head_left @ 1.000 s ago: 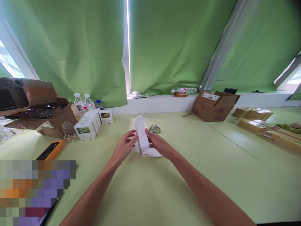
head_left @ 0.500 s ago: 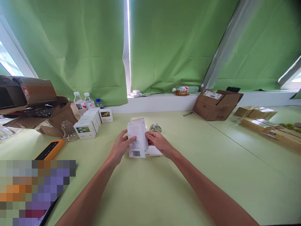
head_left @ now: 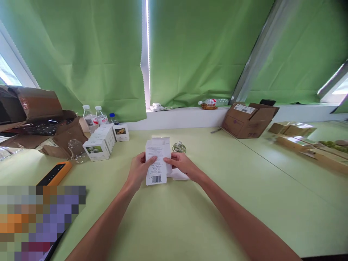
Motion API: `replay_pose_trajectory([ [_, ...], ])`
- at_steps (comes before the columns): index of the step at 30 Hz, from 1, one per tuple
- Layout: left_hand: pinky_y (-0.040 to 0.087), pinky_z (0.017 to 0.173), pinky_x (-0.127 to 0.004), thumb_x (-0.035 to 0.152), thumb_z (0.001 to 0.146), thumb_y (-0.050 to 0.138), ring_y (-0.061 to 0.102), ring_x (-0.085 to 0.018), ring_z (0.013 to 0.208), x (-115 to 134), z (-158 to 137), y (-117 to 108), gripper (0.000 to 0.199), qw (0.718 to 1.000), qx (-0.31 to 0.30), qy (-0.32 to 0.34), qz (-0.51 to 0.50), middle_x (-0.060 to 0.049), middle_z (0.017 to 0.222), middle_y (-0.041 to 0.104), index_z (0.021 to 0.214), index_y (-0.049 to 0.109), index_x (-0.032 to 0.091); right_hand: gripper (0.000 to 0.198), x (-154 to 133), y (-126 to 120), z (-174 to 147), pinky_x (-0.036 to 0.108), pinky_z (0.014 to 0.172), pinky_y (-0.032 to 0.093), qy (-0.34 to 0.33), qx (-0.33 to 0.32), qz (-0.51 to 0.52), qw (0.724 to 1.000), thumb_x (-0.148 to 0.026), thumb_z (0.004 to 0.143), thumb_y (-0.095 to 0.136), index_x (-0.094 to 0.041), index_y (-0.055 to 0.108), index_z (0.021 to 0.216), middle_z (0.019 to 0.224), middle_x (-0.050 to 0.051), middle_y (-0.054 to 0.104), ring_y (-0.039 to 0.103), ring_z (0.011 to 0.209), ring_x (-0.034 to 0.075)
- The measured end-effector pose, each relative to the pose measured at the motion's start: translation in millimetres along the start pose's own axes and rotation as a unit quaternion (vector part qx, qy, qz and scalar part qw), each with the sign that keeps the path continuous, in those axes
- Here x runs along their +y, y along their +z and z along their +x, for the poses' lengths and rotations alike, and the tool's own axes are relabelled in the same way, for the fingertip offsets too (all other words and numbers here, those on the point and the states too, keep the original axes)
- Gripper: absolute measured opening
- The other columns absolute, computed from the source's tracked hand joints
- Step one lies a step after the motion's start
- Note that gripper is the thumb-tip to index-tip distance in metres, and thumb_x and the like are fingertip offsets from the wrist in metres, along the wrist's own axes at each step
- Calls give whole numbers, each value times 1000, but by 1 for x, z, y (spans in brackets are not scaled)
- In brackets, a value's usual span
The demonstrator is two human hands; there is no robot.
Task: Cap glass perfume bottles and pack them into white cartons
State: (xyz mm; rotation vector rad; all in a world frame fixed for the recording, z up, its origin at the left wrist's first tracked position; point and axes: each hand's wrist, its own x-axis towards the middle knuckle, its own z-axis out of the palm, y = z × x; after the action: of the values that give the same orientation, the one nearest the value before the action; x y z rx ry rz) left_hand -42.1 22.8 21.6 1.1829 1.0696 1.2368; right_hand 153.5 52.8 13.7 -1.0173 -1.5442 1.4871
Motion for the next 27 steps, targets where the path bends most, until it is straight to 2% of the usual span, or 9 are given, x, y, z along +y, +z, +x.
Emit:
replay_pose_trajectory([
  [10,53,78,-38,49,73,68,67,-29,92,-8,1,2,47,998,-27,-47,-34,-12,102,72,105,68,14,40,3,-4,2,35,80,56,-4,12,-4,1000,-47,72,73,-15,70,96,99,9,71,68,90,23],
  [14,52,77,-36,55,77,61,66,-28,94,-8,2,2,53,995,-34,-65,-71,-14,109,69,109,66,14,40,-2,-6,1,37,81,56,-11,23,1,1000,-48,71,73,-16,71,94,96,8,72,67,91,24],
  [19,51,80,-37,48,77,64,65,-30,99,-6,2,0,54,989,-67,-78,-109,-14,115,67,118,62,14,41,-9,-1,-4,39,84,55,-26,34,27,999,-49,70,73,-18,70,97,100,8,71,67,94,26],
  [23,51,82,-40,58,81,51,64,-31,102,-2,0,2,58,984,-81,-78,-141,-11,118,65,124,58,18,38,-11,1,-4,40,83,55,-34,46,20,998,-51,72,70,-19,70,94,99,7,70,66,93,25],
  [27,50,83,-42,69,81,40,63,-31,103,3,-2,5,66,982,-102,-84,-132,-9,118,65,128,55,24,36,-10,0,-4,39,76,55,-46,67,-20,996,-56,74,66,-20,67,80,91,5,71,66,84,23],
])
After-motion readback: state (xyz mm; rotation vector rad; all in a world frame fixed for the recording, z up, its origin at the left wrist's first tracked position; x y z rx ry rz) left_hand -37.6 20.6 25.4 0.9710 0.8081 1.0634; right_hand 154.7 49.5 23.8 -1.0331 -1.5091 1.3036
